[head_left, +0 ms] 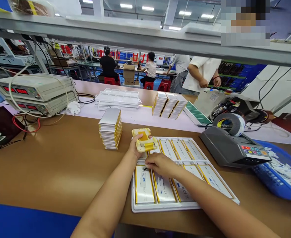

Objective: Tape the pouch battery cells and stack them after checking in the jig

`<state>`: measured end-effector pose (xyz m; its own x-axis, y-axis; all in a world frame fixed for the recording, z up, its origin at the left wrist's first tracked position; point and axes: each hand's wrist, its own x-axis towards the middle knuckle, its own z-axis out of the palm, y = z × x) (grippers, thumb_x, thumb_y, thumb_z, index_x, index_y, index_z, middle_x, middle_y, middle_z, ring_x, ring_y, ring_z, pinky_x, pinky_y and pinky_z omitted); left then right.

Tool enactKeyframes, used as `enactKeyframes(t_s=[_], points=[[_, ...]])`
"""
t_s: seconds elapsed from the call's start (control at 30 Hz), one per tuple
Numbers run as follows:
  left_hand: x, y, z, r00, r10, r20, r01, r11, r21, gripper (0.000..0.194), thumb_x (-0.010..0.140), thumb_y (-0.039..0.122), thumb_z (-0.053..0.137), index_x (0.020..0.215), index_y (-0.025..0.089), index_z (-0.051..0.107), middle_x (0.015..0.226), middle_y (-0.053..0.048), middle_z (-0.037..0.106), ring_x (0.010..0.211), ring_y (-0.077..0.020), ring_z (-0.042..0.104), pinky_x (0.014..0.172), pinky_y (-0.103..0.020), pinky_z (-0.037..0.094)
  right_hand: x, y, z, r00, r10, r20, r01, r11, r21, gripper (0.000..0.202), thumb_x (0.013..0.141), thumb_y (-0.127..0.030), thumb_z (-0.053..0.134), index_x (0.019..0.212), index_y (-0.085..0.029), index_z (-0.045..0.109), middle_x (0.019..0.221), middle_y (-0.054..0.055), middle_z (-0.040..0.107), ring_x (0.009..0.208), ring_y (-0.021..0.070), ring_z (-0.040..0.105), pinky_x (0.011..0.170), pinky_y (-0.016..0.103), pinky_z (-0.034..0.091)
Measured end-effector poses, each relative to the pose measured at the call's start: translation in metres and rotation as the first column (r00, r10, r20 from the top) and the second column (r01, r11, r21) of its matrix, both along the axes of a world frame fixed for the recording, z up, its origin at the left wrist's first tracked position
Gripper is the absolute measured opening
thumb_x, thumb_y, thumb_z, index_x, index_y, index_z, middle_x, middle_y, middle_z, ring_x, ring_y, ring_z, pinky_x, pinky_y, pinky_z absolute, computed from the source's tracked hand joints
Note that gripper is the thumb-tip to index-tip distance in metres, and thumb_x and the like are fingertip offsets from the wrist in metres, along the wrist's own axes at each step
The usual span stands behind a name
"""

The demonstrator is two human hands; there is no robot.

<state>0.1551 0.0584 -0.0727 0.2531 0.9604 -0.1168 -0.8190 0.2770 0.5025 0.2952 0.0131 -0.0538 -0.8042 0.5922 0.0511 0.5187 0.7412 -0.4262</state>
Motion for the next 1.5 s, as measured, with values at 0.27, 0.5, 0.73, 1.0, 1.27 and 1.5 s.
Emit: enactKeyframes(t_s=[0.27,0.5,0.73,1.0,1.27,1.5], points=[[0.004,-0.001,0.005,1.0,-0.015,-0.014,0.015,1.0,0.005,0.026,0.067,0.022,0.048,0.089,0.01,0.055,0.072,-0.009,0.061,0.068,-0.0218,0.058,0.07,-0.039,0.045,0.004,0.006,-0.002,1.0,-0.018,-0.009,0.017,0.997,-0.071,0.013,0.076,-0.03,0.051,0.076,-0.019,0.058,0.077,0.0,0.059,0.073,0.0118,0.049,0.064,0.022,0.033],[0.005,-0.003,0.007,0.999,-0.035,-0.012,0.035,0.999,-0.011,0.023,0.065,0.023,0.05,0.085,0.012,0.054,0.071,-0.008,0.06,0.067,-0.0213,0.058,0.066,-0.037,0.045,-0.002,0.01,-0.004,1.0,0.019,0.019,-0.017,0.998,-0.067,0.016,0.075,-0.034,0.052,0.08,-0.02,0.058,0.08,-0.001,0.059,0.07,0.0112,0.048,0.06,0.021,0.031],[0.004,0.001,0.002,0.999,-0.042,-0.009,0.041,0.999,-0.018,0.025,0.065,0.024,0.051,0.087,0.012,0.054,0.074,-0.008,0.06,0.068,-0.0225,0.058,0.071,-0.041,0.044,-0.005,0.021,0.0,0.984,0.179,0.026,-0.175,0.98,-0.098,0.014,0.075,-0.032,0.051,0.077,-0.02,0.06,0.079,-0.001,0.059,0.069,0.0105,0.049,0.059,0.021,0.03],[0.002,0.002,0.0,0.999,-0.053,0.01,0.053,0.998,-0.029,0.026,0.065,0.024,0.051,0.088,0.011,0.055,0.074,-0.008,0.06,0.069,-0.0225,0.059,0.072,-0.042,0.044,-0.011,0.025,0.003,0.958,0.283,0.04,-0.28,0.957,-0.075,0.014,0.073,-0.032,0.054,0.072,-0.019,0.06,0.073,-0.001,0.059,0.066,0.0101,0.047,0.056,0.02,0.028],[0.001,0.003,0.0,0.993,-0.119,0.018,0.12,0.991,-0.051,0.021,0.065,0.023,0.05,0.082,0.011,0.054,0.072,-0.008,0.059,0.073,-0.0231,0.059,0.075,-0.041,0.043,-0.009,0.025,0.003,0.963,0.268,0.016,-0.265,0.957,-0.115,0.013,0.073,-0.03,0.054,0.069,-0.018,0.057,0.07,-0.002,0.057,0.064,0.0093,0.047,0.056,0.02,0.028],[0.002,0.004,-0.001,0.991,-0.133,0.018,0.134,0.985,-0.104,0.021,0.063,0.021,0.051,0.081,0.011,0.054,0.07,-0.009,0.059,0.072,-0.024,0.059,0.075,-0.042,0.044,-0.012,0.026,0.004,0.965,0.258,0.04,-0.25,0.958,-0.142,0.012,0.071,-0.029,0.056,0.067,-0.018,0.056,0.067,-0.003,0.056,0.061,0.0084,0.045,0.054,0.02,0.027]])
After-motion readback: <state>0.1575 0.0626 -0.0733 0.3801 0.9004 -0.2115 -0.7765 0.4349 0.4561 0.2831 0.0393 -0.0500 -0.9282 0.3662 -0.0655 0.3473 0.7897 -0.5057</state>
